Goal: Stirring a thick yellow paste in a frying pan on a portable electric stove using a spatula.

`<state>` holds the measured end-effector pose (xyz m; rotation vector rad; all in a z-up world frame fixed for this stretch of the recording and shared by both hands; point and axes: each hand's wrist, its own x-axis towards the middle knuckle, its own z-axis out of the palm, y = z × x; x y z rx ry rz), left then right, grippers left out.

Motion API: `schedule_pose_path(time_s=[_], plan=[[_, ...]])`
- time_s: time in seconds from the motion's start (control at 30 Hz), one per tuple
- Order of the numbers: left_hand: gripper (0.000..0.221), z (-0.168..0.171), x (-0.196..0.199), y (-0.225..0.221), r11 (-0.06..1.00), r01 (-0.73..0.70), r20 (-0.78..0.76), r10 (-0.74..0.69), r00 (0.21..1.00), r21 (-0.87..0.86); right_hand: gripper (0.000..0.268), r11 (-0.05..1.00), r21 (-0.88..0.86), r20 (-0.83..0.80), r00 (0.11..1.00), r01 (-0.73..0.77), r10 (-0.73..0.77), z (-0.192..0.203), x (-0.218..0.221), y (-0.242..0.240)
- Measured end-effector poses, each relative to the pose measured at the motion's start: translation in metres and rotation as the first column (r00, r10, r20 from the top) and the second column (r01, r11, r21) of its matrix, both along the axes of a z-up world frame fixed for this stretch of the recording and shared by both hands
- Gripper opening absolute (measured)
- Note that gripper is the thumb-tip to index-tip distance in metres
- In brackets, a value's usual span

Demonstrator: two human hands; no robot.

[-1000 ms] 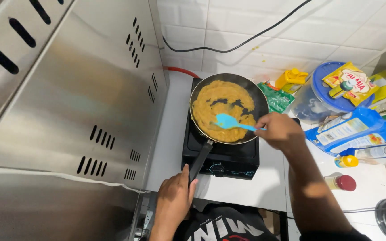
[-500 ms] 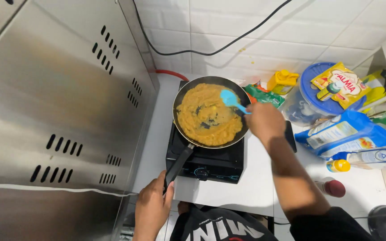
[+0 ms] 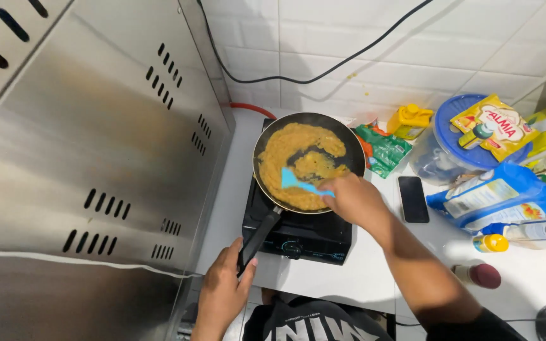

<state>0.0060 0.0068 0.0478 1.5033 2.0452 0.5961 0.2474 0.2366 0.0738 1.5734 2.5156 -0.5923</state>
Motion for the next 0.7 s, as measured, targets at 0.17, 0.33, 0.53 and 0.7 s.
schedule_pose_path(time_s=[0.17, 0.33, 0.53, 0.7], plan=[[0.061, 0.0, -0.012, 0.005, 0.993, 0.086, 0.041, -0.089, 0.995, 0.079, 0.027, 0.965, 0.018, 0.105, 0.959, 0.262, -0.262, 0.039, 0.039, 0.01], [0.063, -0.003, -0.012, 0.008, 0.987, 0.137, 0.079, -0.144, 0.986, 0.086, 0.035, 0.924, 0.052, -0.002, 0.925, 0.38, -0.38, 0.001, 0.003, 0.02], [0.067, -0.013, -0.014, 0.011, 0.986, 0.159, 0.052, -0.162, 0.985, 0.058, 0.024, 0.939, -0.025, 0.131, 0.933, 0.342, -0.336, 0.054, 0.023, -0.001], [0.057, -0.003, -0.013, 0.013, 0.985, 0.17, -0.03, -0.169, 0.985, 0.034, 0.029, 0.938, 0.03, -0.061, 0.938, 0.345, -0.343, 0.02, -0.032, 0.031]])
